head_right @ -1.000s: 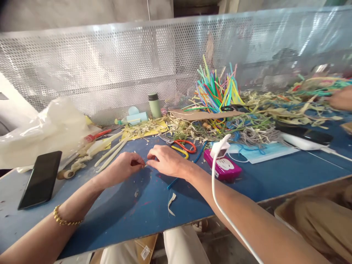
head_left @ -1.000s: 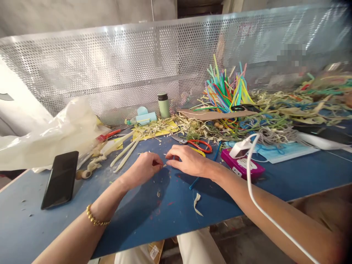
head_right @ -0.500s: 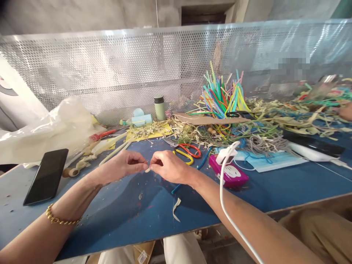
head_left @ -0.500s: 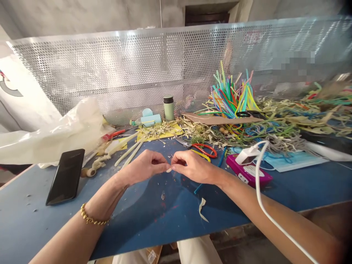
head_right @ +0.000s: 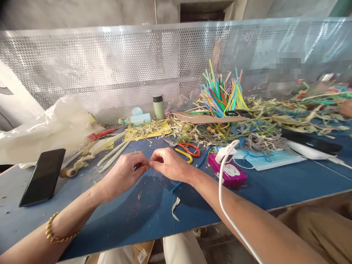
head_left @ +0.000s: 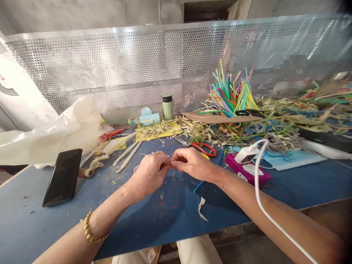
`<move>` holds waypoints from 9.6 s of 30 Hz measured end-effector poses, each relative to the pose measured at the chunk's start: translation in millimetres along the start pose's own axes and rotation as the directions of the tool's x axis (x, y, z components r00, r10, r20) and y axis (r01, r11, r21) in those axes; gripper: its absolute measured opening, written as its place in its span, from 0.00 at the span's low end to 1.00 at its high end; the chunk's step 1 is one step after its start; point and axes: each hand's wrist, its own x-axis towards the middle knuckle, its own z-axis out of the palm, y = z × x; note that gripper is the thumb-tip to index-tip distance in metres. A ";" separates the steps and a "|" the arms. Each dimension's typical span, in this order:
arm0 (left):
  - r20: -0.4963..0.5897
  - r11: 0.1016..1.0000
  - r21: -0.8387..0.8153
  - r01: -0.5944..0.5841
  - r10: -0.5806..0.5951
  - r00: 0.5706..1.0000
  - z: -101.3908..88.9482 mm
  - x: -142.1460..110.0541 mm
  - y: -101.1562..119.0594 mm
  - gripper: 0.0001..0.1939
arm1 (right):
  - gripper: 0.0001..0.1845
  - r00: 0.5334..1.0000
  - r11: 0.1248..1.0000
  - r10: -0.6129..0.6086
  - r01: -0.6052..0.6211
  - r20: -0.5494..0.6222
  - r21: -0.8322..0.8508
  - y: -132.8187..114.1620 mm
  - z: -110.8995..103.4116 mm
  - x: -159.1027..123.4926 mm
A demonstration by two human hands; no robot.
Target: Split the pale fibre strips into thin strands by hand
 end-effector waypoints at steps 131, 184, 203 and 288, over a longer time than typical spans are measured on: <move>-0.125 0.435 -0.898 0.073 -0.410 0.903 -12.3 7.9 -13.1 0.10 | 0.11 0.998 0.839 -0.069 0.059 -0.001 0.541 -25.4 9.3 19.0; -0.095 0.581 -0.806 0.112 -0.313 0.945 -6.1 3.7 2.1 0.11 | 0.06 0.929 0.965 -0.245 0.208 -0.276 -0.158 -35.2 -12.2 12.0; -0.115 0.463 -0.884 0.058 -0.337 0.934 1.5 2.6 6.5 0.11 | 0.07 0.926 0.952 -0.279 0.234 -0.252 -0.196 -34.4 -13.0 12.0; 0.058 0.540 -0.799 0.266 -0.371 0.927 -5.7 2.2 10.1 0.10 | 0.07 0.985 0.981 -0.168 0.164 0.033 0.105 -20.4 -22.6 19.4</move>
